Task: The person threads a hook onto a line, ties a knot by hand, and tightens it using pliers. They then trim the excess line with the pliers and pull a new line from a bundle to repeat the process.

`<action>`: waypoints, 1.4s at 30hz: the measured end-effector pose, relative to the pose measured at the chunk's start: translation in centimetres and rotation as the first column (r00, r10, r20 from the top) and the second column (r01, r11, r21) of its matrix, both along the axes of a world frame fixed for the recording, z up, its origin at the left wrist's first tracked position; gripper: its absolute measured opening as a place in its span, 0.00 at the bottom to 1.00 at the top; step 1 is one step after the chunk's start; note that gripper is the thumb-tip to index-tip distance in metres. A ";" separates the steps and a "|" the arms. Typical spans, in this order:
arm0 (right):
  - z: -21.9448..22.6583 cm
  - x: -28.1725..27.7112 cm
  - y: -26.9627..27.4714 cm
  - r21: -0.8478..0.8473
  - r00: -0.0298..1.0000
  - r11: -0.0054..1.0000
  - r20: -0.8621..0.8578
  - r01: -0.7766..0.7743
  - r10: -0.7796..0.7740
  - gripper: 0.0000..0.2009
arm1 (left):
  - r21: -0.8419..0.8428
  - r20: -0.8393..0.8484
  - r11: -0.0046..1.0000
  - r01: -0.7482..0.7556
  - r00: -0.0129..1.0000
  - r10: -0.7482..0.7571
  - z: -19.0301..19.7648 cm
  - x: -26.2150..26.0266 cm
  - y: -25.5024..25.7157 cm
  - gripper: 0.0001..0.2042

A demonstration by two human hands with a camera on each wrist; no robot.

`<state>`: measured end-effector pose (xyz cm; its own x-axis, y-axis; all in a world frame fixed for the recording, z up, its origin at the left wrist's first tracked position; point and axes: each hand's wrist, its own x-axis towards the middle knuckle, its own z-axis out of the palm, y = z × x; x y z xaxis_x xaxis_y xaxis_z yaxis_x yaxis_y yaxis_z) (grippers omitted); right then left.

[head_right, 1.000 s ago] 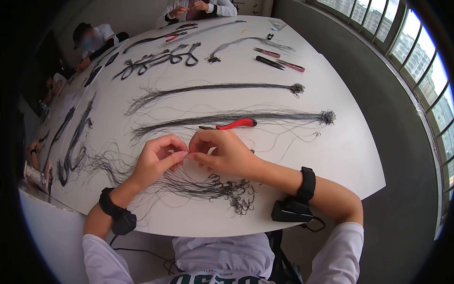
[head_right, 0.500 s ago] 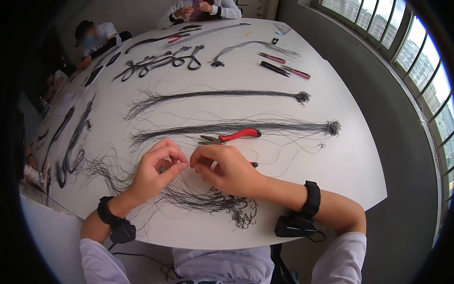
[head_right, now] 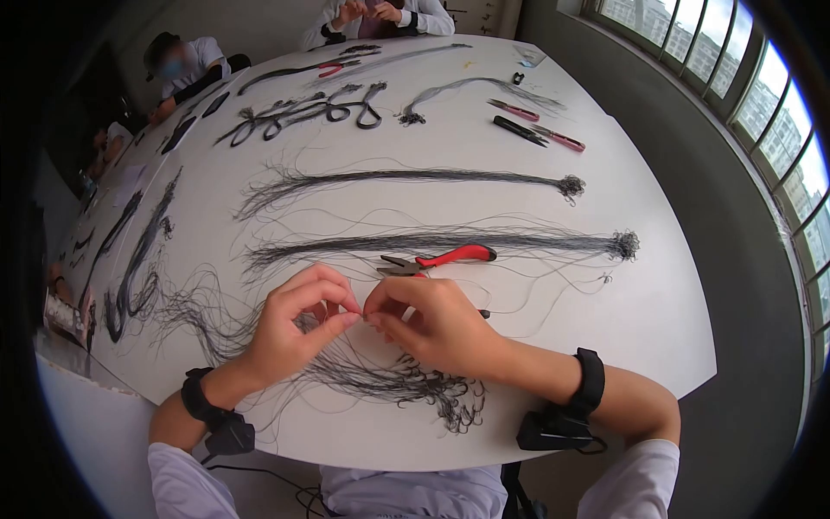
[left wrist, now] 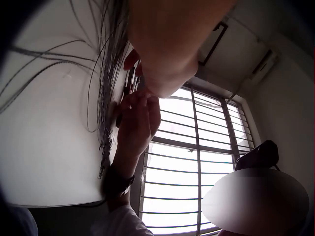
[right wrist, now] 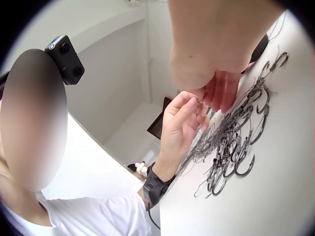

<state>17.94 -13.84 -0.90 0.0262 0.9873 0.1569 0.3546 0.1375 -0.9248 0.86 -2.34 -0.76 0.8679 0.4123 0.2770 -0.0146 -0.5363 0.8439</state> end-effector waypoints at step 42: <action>0.0 -0.1 -0.5 -0.076 0.980 0.997 -0.198 -0.014 -0.001 0.05 | -0.025 0.171 1.000 -0.016 0.985 0.020 -0.1 -0.1 -0.5 0.02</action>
<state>17.88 -14.36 -0.87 0.0427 0.9964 0.0728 0.1628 0.0650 -0.9845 0.75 -2.84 -0.90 0.8008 0.4361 0.4105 -0.1501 -0.5175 0.8424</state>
